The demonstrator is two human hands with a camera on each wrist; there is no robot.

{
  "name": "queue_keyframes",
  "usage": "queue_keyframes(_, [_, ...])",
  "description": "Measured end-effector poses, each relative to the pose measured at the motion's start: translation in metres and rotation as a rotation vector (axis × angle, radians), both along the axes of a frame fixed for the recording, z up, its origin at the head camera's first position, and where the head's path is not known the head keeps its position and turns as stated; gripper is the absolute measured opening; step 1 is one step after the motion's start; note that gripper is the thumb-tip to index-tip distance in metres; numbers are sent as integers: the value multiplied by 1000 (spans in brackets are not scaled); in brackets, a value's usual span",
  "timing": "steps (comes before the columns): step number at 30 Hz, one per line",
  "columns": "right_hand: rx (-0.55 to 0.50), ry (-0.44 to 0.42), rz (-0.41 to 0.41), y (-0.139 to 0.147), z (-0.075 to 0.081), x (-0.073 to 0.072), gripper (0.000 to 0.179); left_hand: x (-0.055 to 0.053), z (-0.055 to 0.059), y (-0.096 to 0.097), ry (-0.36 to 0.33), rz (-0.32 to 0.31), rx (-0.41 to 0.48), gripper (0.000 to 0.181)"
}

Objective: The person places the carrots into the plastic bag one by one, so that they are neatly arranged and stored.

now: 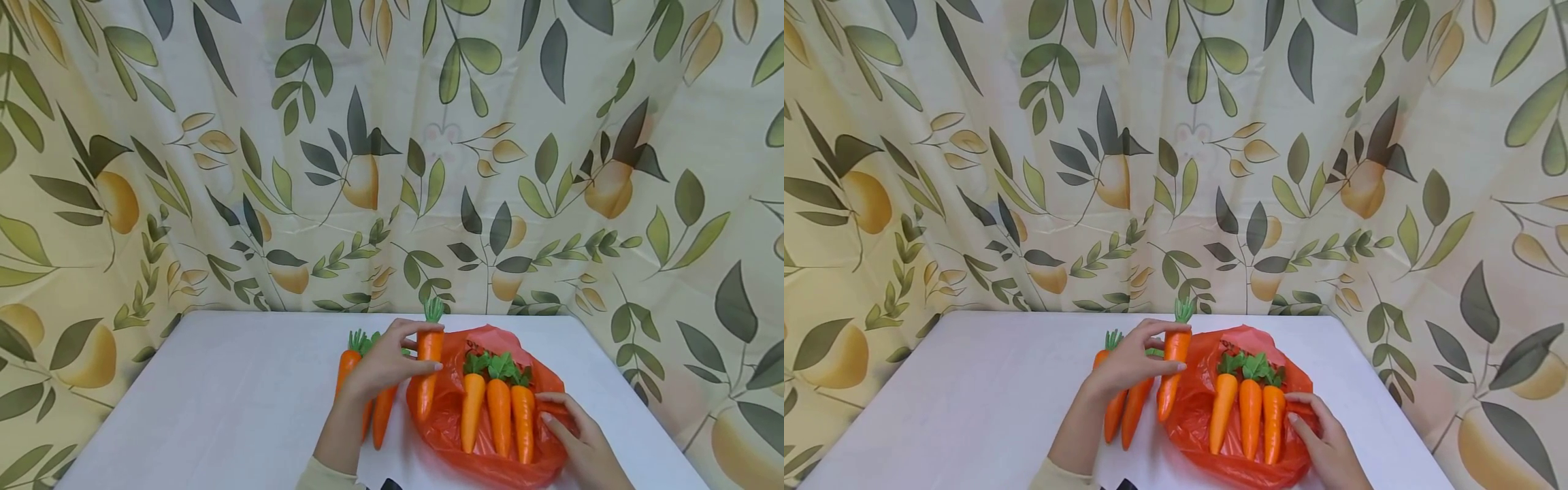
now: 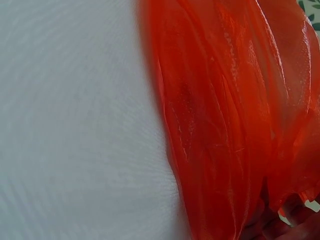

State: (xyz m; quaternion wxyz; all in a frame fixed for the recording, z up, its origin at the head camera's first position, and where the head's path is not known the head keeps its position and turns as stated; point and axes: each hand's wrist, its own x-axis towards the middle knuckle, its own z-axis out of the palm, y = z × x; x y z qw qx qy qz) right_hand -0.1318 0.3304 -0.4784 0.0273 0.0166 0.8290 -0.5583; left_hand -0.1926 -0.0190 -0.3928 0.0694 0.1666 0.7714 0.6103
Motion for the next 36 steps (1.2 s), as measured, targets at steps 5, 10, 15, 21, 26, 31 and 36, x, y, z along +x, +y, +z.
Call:
queue_keyframes(5, [4, 2, 2, 0, 0, 1, 39, 2, 3, 12, 16, -24, -22, 51])
queue_keyframes(10, [14, -16, 1, 1, 1, 1, 41, 4, 4, 25, 31, -41, -31, 52])
queue_keyframes(15, [31, 7, 6, 0, 0, 0, 41, 7, 2, 39, 9, -25, -28, 52])
queue_keyframes(21, [28, 49, 17, 0, 2, 2, 39, 10, -3, 53, -6, -62, 3, 54])
queue_keyframes(26, [27, 55, 19, 0, 3, 3, 39, 12, -9, 64, -18, -94, -3, 53])
queue_keyframes(31, [27, 22, 11, 1, 3, 2, 40, 12, -16, 74, -53, -103, 3, 54])
queue_keyframes(36, [30, 31, 17, 0, 3, 2, 40, 9, -25, 84, -99, -110, 6, 53])
